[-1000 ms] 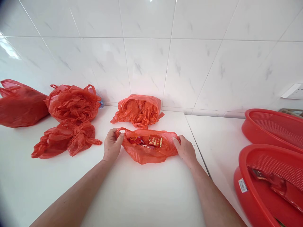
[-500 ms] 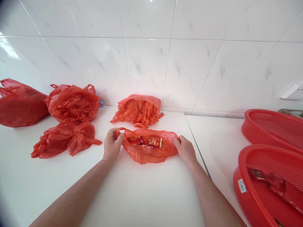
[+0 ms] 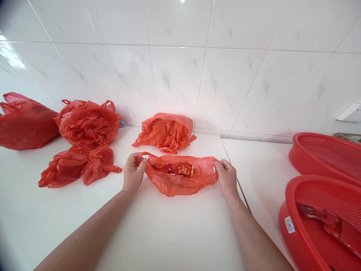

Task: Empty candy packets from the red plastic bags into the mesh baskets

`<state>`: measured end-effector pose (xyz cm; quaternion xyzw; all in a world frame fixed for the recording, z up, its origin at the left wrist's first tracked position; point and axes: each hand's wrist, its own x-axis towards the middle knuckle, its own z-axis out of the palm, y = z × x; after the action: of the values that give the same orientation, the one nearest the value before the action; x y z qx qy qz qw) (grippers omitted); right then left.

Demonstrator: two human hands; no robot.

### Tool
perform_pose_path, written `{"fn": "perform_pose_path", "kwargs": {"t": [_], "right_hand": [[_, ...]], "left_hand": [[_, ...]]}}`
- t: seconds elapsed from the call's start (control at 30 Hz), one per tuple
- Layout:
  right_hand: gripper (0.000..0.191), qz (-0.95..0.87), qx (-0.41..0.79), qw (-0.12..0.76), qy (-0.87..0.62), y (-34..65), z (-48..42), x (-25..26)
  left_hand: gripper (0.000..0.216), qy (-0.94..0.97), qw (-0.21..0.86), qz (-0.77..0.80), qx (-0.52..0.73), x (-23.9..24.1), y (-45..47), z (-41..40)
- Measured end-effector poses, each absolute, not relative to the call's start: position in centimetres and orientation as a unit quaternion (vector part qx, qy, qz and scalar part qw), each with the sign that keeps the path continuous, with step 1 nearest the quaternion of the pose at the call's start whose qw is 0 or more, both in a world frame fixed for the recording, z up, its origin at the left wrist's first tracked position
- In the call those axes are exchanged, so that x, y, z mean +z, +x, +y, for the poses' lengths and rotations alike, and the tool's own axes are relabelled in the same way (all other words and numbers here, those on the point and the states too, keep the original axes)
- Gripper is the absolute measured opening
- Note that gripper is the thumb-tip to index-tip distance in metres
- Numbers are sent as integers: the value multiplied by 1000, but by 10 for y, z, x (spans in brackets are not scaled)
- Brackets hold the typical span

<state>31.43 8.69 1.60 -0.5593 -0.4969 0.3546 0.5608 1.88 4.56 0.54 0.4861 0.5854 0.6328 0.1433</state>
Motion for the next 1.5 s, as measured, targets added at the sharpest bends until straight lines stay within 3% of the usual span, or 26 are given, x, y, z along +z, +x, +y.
{"fn": "perform_pose_path", "kwargs": {"t": [0.13,0.3,0.53,0.77,1.0,1.2,1.5], "right_hand": [[31,-423,493,598,-469,319,93,14],[34,-362,584,587,-428,329,102,8],[30,-377,596,569,-424,330,103,5],[26,-388,598,530,-459,329,107,-3],[29,-457,579,474,-480,325,104,-3],[28,-382,626,511,-448,328,108,-7],[27,-355,669,520,-394,328,100,9]], "left_hand": [[12,478,124,559,666,9,16,44],[16,500,99,559,654,11,14,40],[19,542,120,569,607,8,17,41],[47,506,266,624,532,0,14,51],[12,496,273,613,551,0,17,57],[21,434,315,475,698,38,45,47],[22,399,274,522,702,17,24,48]]}}
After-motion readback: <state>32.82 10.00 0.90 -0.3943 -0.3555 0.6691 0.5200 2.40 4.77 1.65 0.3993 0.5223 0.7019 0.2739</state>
